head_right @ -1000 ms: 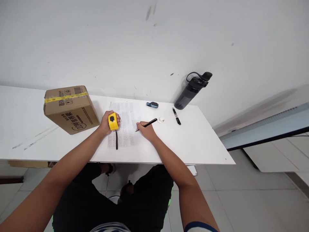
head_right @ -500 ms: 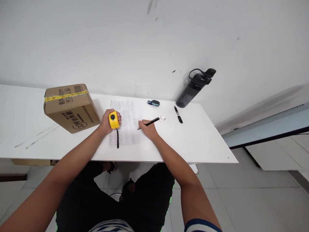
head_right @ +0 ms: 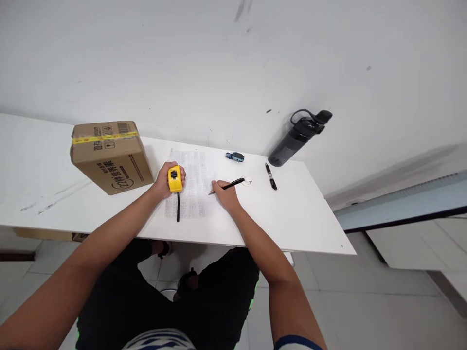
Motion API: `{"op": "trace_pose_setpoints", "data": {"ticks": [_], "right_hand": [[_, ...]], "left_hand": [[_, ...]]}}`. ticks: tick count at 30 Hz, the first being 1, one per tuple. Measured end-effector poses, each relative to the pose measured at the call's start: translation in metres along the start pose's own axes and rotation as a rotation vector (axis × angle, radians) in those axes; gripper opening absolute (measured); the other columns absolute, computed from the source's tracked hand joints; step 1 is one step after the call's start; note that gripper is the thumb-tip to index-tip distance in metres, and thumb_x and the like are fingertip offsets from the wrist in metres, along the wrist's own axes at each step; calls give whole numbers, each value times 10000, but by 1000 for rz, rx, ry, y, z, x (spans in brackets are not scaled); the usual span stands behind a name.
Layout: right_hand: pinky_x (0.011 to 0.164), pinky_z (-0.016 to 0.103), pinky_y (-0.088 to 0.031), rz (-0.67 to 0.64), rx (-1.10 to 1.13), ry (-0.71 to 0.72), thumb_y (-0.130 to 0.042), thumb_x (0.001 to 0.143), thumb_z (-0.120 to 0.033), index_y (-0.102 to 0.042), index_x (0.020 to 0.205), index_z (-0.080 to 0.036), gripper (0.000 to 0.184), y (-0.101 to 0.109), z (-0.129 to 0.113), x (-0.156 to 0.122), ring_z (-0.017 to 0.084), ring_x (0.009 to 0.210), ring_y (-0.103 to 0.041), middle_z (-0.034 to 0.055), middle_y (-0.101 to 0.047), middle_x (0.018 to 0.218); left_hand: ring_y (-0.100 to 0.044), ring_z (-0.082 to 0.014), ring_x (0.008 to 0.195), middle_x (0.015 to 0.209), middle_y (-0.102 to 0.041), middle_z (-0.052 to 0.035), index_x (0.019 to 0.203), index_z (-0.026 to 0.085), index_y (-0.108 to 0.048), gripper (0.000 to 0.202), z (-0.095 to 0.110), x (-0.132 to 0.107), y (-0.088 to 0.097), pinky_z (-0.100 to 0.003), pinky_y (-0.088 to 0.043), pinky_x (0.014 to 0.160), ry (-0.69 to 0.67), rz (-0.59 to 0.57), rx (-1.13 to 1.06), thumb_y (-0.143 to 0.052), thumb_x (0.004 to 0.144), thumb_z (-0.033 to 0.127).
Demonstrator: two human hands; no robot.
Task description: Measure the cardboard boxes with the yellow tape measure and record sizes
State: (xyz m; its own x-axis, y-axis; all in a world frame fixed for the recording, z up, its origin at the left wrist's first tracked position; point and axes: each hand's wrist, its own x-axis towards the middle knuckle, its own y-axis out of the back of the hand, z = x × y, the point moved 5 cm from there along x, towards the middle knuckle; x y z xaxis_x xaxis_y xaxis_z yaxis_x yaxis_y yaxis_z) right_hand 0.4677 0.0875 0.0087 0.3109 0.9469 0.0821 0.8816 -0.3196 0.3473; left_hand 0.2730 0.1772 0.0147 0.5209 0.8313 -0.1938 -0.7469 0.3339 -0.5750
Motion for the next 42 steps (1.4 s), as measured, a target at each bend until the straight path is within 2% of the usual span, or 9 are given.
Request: {"op": "trace_pose_setpoints", "data": {"ticks": [6, 12, 21, 25, 28, 31, 34, 39, 42], "right_hand": [[614, 309, -402, 24, -7, -6, -575, 788, -426, -604, 504, -200, 363, 2, -1, -2, 145, 568, -465, -9, -494, 504], [621, 302, -415, 103, -21, -14, -563, 795, -430, -562, 495, -212, 371, 3, 2, -1, 149, 587, -471, -4, -521, 528], [641, 305, -420, 70, -45, 30, -561, 823, -478, -575, 501, -209, 419, 2, 3, -2, 151, 596, -479, -3, -515, 530], [626, 310, -425, 41, -1, 50, -593, 823, -585, -585, 515, -208, 487, 1, 5, 0, 151, 585, -485, 8, -531, 543], [524, 299, -350, 88, 77, 45, -524, 830, -732, -655, 669, -212, 560, 4, 9, 1, 136, 509, -395, -27, -413, 510], [474, 288, -270, 73, 99, 52, -424, 841, -809, -721, 977, -220, 673, 5, 10, 0, 134, 479, -324, -53, -323, 518], [499, 287, -311, 71, 80, 67, -376, 884, -780, -718, 1100, -219, 692, 5, 8, -2, 141, 499, -373, -43, -381, 537], [753, 333, -472, 238, -173, 265, -552, 868, -617, -712, 957, -208, 448, 11, -6, -6, 204, 794, -586, 53, -628, 825], [773, 346, -475, 325, -291, 308, -562, 862, -471, -637, 1167, -190, 422, 13, -5, -4, 186, 775, -557, 73, -630, 981]], "left_hand": [[-521, -117, 430, 587, -549, -15, 632, 164, -578, 347, -3, -1, 0, -246, -398, 417, 24, 15, -18, -625, 745, 488], [-507, -119, 424, 574, -555, -25, 628, 157, -596, 360, -5, -3, -1, -252, -392, 416, -18, 11, 81, -650, 726, 500], [-504, -117, 432, 575, -558, -25, 611, 160, -580, 352, -2, -3, -3, -253, -394, 430, -5, 20, 60, -627, 741, 484], [-505, -118, 429, 572, -556, -25, 622, 161, -576, 349, -2, -3, -3, -253, -397, 438, 10, 13, 39, -630, 756, 478], [-499, -119, 430, 574, -559, -23, 619, 166, -569, 341, -2, -2, -2, -258, -397, 433, 12, 10, 41, -618, 759, 473], [-497, -118, 432, 571, -559, -23, 614, 168, -569, 335, -2, -2, -3, -257, -393, 430, 21, 0, 38, -614, 755, 468], [-503, -119, 436, 572, -561, -25, 613, 165, -573, 338, -1, -2, -3, -254, -392, 430, 22, 0, 41, -613, 756, 468], [-503, -118, 436, 582, -560, -21, 628, 164, -581, 340, -1, -3, -2, -254, -400, 427, 6, 9, 44, -626, 743, 481], [-495, -112, 431, 589, -561, -21, 627, 162, -582, 345, -3, -4, -1, -249, -391, 416, 3, 38, 55, -623, 737, 487]]}}
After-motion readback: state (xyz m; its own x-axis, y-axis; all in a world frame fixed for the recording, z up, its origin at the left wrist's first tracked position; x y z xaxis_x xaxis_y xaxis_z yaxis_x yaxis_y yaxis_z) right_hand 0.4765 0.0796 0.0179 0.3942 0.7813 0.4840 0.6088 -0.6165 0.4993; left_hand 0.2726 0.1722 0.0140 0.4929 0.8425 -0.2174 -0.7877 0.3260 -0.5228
